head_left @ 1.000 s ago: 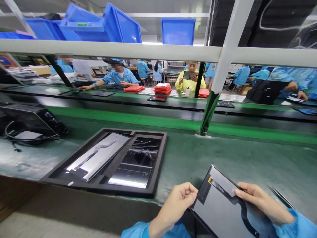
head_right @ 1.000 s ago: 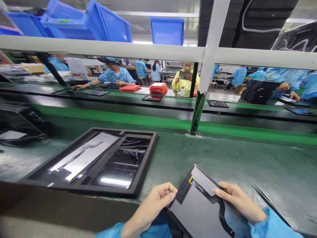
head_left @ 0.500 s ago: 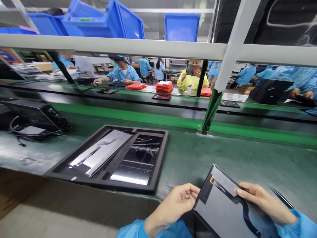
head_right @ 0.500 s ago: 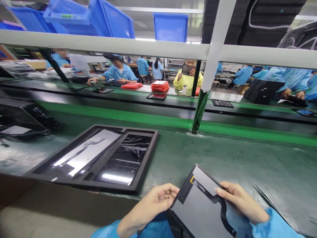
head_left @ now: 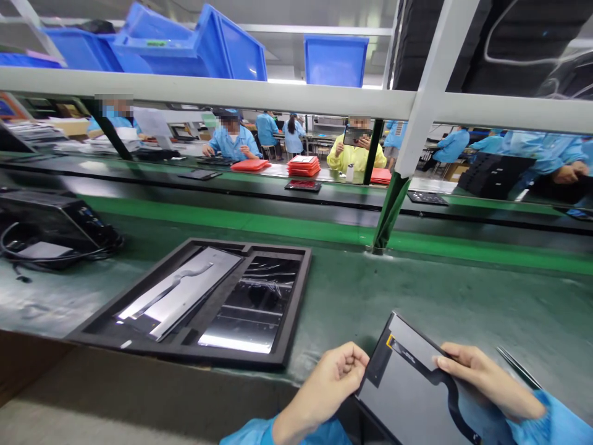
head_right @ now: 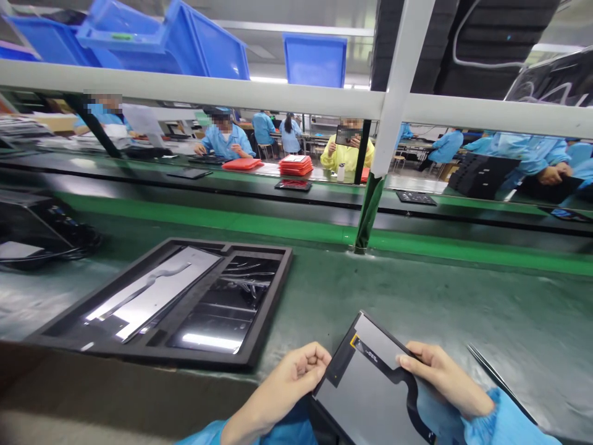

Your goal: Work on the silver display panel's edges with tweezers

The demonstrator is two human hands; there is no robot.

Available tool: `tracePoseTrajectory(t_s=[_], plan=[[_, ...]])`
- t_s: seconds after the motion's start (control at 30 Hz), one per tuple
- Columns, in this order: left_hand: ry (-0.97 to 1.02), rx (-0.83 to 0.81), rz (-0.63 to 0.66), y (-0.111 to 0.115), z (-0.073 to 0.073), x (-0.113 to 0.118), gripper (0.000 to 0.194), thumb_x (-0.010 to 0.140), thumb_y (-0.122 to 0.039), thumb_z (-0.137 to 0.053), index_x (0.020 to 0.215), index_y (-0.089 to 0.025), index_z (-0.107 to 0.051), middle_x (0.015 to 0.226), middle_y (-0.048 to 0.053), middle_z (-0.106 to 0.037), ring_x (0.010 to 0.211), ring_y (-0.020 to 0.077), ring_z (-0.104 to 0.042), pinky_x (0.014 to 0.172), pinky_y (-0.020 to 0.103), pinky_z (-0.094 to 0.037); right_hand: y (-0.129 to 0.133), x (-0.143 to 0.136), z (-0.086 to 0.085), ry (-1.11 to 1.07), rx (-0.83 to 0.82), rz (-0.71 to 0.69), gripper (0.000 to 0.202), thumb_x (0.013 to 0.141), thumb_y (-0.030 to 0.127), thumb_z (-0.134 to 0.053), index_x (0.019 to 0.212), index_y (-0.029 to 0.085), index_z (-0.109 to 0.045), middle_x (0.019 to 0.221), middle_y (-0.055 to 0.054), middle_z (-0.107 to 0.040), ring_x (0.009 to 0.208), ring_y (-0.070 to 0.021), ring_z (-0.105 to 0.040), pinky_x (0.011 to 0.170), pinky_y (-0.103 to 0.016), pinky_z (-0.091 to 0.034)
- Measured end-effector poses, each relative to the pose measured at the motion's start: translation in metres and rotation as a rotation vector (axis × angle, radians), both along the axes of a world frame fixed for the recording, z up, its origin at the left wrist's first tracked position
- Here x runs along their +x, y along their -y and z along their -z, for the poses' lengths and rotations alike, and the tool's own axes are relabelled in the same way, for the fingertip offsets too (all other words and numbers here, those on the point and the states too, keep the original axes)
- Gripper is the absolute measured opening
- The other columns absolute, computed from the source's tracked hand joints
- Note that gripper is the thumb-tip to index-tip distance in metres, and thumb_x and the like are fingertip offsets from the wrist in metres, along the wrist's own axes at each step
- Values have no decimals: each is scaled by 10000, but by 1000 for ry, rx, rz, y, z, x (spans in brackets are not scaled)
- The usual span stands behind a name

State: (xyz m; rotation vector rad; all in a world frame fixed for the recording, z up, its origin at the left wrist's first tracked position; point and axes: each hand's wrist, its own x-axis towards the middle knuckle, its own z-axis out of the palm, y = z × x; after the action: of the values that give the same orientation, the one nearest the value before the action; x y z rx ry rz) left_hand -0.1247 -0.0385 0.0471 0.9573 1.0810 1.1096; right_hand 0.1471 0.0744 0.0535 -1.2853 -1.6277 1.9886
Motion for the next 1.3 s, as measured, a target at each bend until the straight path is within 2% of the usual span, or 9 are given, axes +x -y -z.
tracePoseTrajectory(t_s=[0.17, 0.3, 0.4, 0.53, 0.83, 0.97, 1.07, 1.17, 1.3], plan=[[193, -40, 57, 5, -3, -11, 300, 725, -259, -788, 994, -151, -708, 857, 40, -689, 804, 141, -609, 772, 247, -436, -3, 1, 1, -36, 9, 50, 424, 697, 563, -791, 785, 157, -706, 748, -56, -727, 744, -245, -697, 696, -333, -541], [390, -58, -46, 2, 8, 0, 458, 848, -473, -691, 1191, -171, -662, 1086, 114, -712, 971, 232, -659, 849, 347, -497, 2, -10, 1, -110, -1, 176, 399, 684, 533, -814, 772, 164, -692, 690, -33, -718, 688, -221, -690, 654, -302, -528], [450, -26, -42, -5, 19, 18, 528, 854, -478, -703, 1282, -185, -603, 1191, 136, -692, 1075, 275, -656, 908, 381, -493, 12, -27, -1, -197, -32, 295, 388, 727, 555, -767, 791, 180, -689, 710, -34, -734, 666, -220, -694, 627, -306, -527], [463, 19, -160, -17, 23, 22, 548, 816, -363, -770, 1315, -240, -578, 1349, 88, -622, 1254, 269, -560, 1056, 353, -404, 23, -47, 3, -280, -6, 395, 376, 765, 561, -732, 831, 193, -698, 740, -28, -739, 683, -216, -691, 632, -305, -526], [440, -28, -170, -19, 20, -2, 642, 752, -332, -824, 1334, -207, -584, 1310, 127, -644, 1299, 313, -522, 1108, 415, -336, 36, -55, 27, -367, 109, 463, 411, 743, 626, -726, 801, 221, -689, 709, 3, -691, 633, -194, -624, 538, -266, -467], [439, -36, -177, -20, 22, 0, 644, 743, -351, -827, 1323, -206, -590, 1309, 125, -646, 1287, 318, -536, 1095, 423, -361, 42, -57, 20, -354, 110, 469, 413, 764, 623, -709, 770, 211, -684, 716, -2, -699, 666, -200, -638, 591, -275, -486], [437, -59, -180, -22, 20, 0, 590, 749, -344, -824, 1286, -217, -615, 1306, 100, -654, 1272, 297, -555, 1096, 396, -373, 45, -58, 12, -381, 61, 464, 442, 786, 643, -674, 856, 208, -717, 817, -40, -747, 766, -229, -678, 693, -306, -511], [445, -114, -211, -23, 15, -4, 556, 746, -327, -834, 1253, -218, -633, 1301, 73, -661, 1271, 257, -561, 1097, 329, -376, 44, -59, 9, -394, -23, 447, 593, 819, 738, -541, 960, 194, -729, 853, -85, -771, 798, -239, -703, 678, -307, -508], [596, -152, -113, -25, 5, -9, 567, 834, -551, -703, 1275, -205, -611, 1263, 82, -679, 1200, 259, -617, 1055, 337, -435, 37, -58, 9, -476, -100, 373, 771, 794, 837, -413, 1103, 188, -691, 857, -97, -779, 754, -239, -718, 608, -300, -501]])
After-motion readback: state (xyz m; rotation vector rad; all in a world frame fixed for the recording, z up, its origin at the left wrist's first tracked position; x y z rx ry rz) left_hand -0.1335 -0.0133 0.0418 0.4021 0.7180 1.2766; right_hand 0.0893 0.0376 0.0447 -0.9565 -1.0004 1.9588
